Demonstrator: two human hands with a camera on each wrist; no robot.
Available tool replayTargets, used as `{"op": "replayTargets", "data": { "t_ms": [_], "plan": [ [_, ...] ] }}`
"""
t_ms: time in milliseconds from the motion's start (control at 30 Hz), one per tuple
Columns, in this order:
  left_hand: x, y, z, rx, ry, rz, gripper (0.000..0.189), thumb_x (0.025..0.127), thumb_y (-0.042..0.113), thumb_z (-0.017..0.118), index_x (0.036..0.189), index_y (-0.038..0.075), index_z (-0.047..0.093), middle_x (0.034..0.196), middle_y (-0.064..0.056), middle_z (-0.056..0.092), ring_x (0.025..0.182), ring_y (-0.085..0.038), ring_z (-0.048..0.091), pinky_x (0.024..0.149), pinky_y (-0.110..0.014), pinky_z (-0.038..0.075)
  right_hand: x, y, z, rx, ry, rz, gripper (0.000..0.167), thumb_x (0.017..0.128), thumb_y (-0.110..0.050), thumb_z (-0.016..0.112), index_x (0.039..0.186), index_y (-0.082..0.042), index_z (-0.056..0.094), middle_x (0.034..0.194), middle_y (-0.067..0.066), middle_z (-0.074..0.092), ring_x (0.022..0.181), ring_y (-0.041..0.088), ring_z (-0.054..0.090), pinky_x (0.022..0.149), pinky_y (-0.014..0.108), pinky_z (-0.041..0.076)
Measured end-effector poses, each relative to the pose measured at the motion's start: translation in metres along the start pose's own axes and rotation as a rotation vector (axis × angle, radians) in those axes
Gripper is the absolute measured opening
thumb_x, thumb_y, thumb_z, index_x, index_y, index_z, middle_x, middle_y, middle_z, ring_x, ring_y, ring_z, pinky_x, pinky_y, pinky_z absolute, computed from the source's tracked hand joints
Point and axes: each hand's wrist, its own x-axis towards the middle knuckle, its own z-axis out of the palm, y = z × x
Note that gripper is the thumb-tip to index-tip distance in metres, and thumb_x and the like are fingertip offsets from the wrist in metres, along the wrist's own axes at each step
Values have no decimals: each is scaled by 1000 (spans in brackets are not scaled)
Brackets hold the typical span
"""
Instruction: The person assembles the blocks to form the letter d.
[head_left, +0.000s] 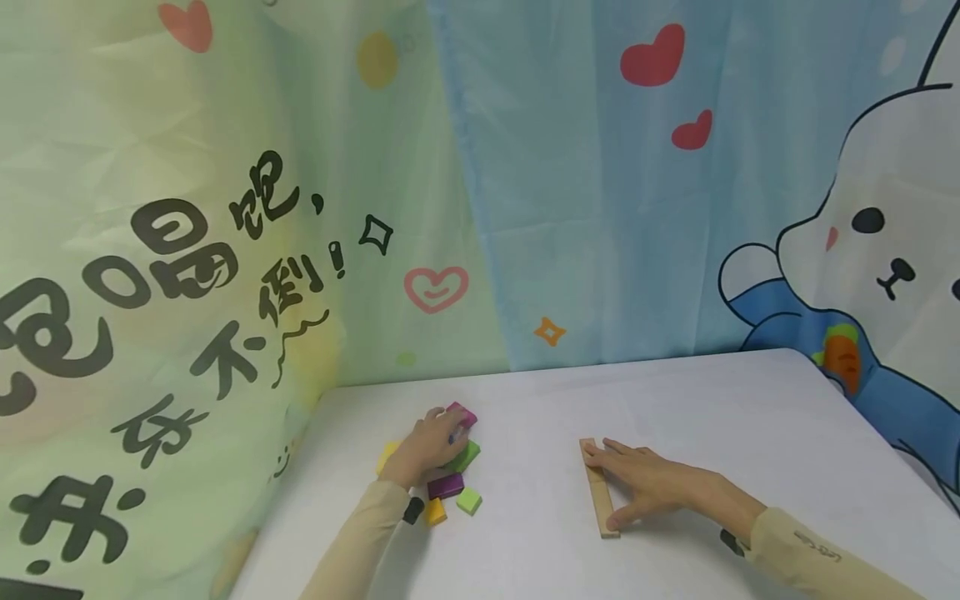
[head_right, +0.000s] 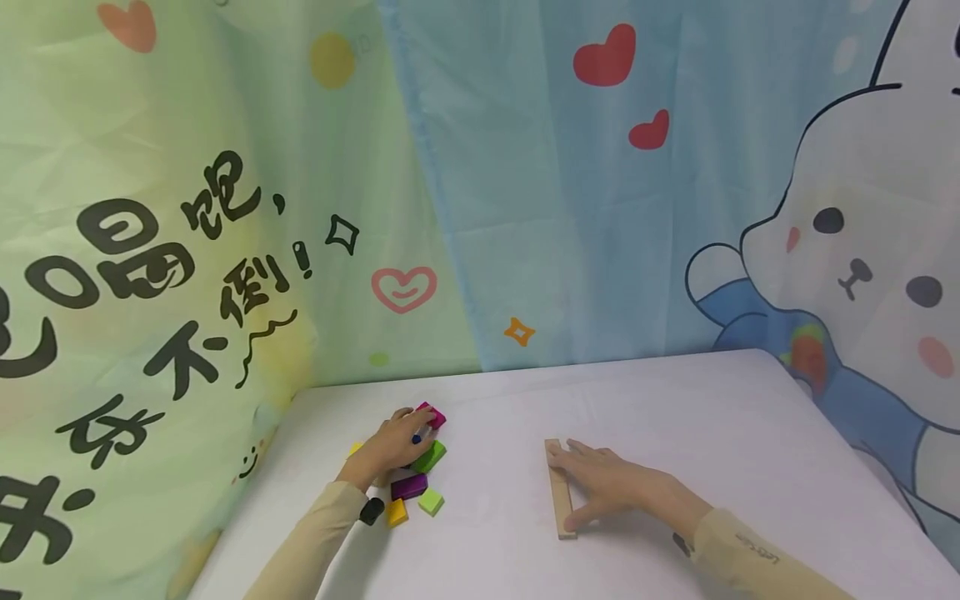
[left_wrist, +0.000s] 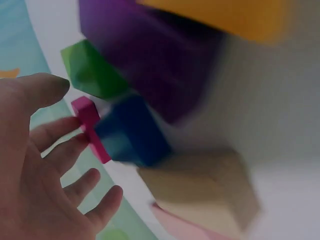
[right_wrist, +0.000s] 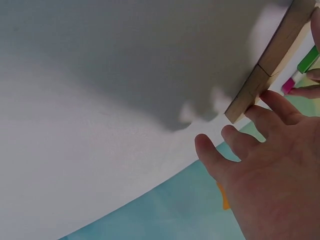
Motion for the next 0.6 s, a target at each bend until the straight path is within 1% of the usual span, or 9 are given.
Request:
{"op": "replayTargets", "data": {
  "t_ms": [67,167,300,367,500,600],
  "plan": [
    [11,8,0,28,-7,44,45,100,30,55,141,14,57,147,-16,53,137,-44,45,107,-64,41,-1,0,-1,9,-1,1,101,76,-61,78,152,-8,39,167,15,21,152,46,19,114,72,21],
    [26,26,-2,66,-35,83,42,100,25,54,140,14,59,149,-15,51,133,-43,47,104,-62,44,-1,0,-1,8,1,-1,101,76,-61,77,153,-9,38,168,14,20,152,45,19,114,71,22],
    [43,54,-1,103,-79,129,44,98,20,54,143,16,57,152,-10,51,133,-41,49,101,-61,46,-1,1,0,-2,10,-7,100,77,-61,77,152,-8,39,167,14,21,152,46,20,114,71,23],
    [51,68,3,111,-109,159,47,98,20,54,145,17,55,155,-7,48,135,-39,49,103,-61,45,-1,3,0,-6,12,-8,99,77,-61,77,152,-8,39,167,14,21,151,46,20,114,71,24],
    [58,98,12,90,-187,188,50,98,21,55,148,21,51,160,1,42,144,-34,41,113,-58,39,-1,5,2,-5,11,-9,98,77,-61,76,152,-9,40,167,14,22,151,47,21,112,73,25],
    [61,114,20,86,-220,217,51,98,23,55,149,25,50,161,5,39,149,-30,35,116,-56,36,-1,3,1,4,11,0,98,77,-62,77,151,-9,41,167,14,23,151,47,21,112,74,24]
  ]
}}
